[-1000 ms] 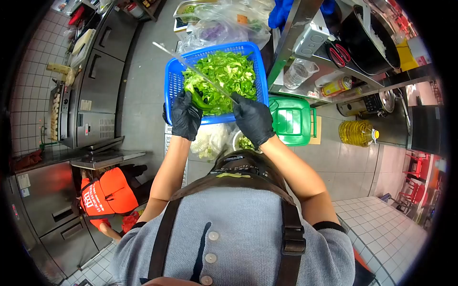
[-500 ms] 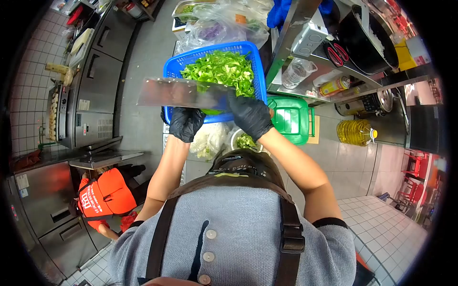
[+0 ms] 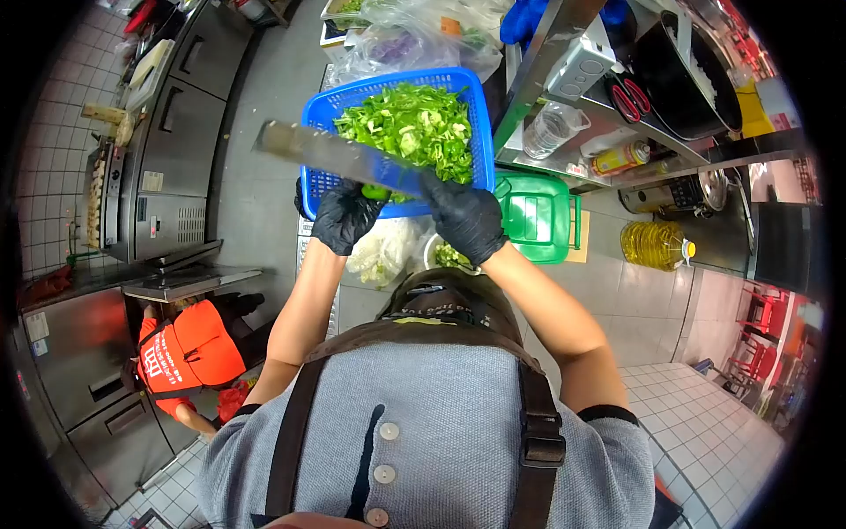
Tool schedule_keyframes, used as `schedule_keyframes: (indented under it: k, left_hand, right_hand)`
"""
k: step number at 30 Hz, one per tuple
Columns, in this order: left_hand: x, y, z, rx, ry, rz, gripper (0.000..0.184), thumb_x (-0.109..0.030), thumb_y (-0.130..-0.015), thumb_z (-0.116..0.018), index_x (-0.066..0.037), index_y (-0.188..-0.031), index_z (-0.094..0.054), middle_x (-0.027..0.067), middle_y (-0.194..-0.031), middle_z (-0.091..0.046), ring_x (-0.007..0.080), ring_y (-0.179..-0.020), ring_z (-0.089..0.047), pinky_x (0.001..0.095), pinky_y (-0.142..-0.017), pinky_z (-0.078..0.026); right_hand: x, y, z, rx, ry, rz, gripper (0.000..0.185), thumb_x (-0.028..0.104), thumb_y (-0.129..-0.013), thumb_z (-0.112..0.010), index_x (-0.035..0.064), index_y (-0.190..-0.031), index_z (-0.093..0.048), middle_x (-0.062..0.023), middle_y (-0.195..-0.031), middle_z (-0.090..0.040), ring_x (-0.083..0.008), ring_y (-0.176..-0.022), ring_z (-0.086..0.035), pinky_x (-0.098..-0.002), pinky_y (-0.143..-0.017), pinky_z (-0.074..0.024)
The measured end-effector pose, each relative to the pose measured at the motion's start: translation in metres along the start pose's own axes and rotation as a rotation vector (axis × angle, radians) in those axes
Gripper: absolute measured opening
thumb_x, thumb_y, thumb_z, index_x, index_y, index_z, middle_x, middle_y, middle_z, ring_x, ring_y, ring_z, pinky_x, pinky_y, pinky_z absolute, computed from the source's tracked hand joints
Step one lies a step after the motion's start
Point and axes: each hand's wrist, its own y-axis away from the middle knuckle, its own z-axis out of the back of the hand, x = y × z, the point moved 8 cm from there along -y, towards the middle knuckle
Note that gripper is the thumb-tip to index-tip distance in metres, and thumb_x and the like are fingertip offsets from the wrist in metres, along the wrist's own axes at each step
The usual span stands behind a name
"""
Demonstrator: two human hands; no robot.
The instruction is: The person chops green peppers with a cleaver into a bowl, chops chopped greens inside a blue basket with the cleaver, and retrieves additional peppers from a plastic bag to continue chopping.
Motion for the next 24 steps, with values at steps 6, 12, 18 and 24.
schedule_keyframes:
  k: [6,12,18,24]
  left_hand:
    - [0.003,0.019,-0.026,0.485,-0.201,0.066,0.034,-0.033,-0.088,-0.053,-0.007,-0.110,-0.052,0.0082,-0.105,-0.057,0.0204,-0.091,-0.056,0.0378,-0.081,-0.048]
    - [-0.005,0.021,0.013,0.099,-0.019,0.274,0.035,-0.024,-0.089,-0.055,-0.005,-0.117,-0.047,0.0137,-0.100,-0.055,0.0191,-0.080,-0.055,0.0287,-0.062,-0.050]
    - [-0.019,0.021,0.042,-0.192,0.117,0.367,0.038,0.001,-0.083,-0.059,0.006,-0.117,-0.044,0.0225,-0.111,-0.053,0.0334,-0.100,-0.058,0.0397,-0.088,-0.054]
    - [-0.053,0.010,0.019,0.087,-1.446,-0.198,0.031,-0.013,-0.086,-0.054,-0.004,-0.115,-0.049,0.0118,-0.107,-0.056,0.0253,-0.099,-0.055,0.0391,-0.090,-0.049]
  right_hand:
    - [0.018,0.000,0.003,0.017,0.249,0.219,0.055,0.012,-0.067,-0.062,0.0056,-0.121,-0.053,-0.0040,-0.067,-0.055,-0.0193,-0.053,-0.057,-0.0348,-0.045,-0.0436]
    - [-0.009,0.011,-0.023,0.202,0.397,0.174,0.057,0.014,-0.068,-0.064,0.0050,-0.123,-0.051,-0.0059,-0.067,-0.056,-0.0209,-0.055,-0.058,-0.0350,-0.045,-0.0450]
    - [-0.054,0.020,-0.033,0.111,0.167,-0.064,0.056,0.016,-0.069,-0.067,0.0140,-0.123,-0.051,-0.0083,-0.072,-0.062,-0.0270,-0.058,-0.061,-0.0381,-0.050,-0.0488]
    - [0.015,0.016,-0.027,0.004,0.137,0.093,0.051,0.009,-0.071,-0.060,0.0101,-0.122,-0.053,-0.0048,-0.060,-0.052,-0.0214,-0.049,-0.055,-0.0369,-0.043,-0.0437]
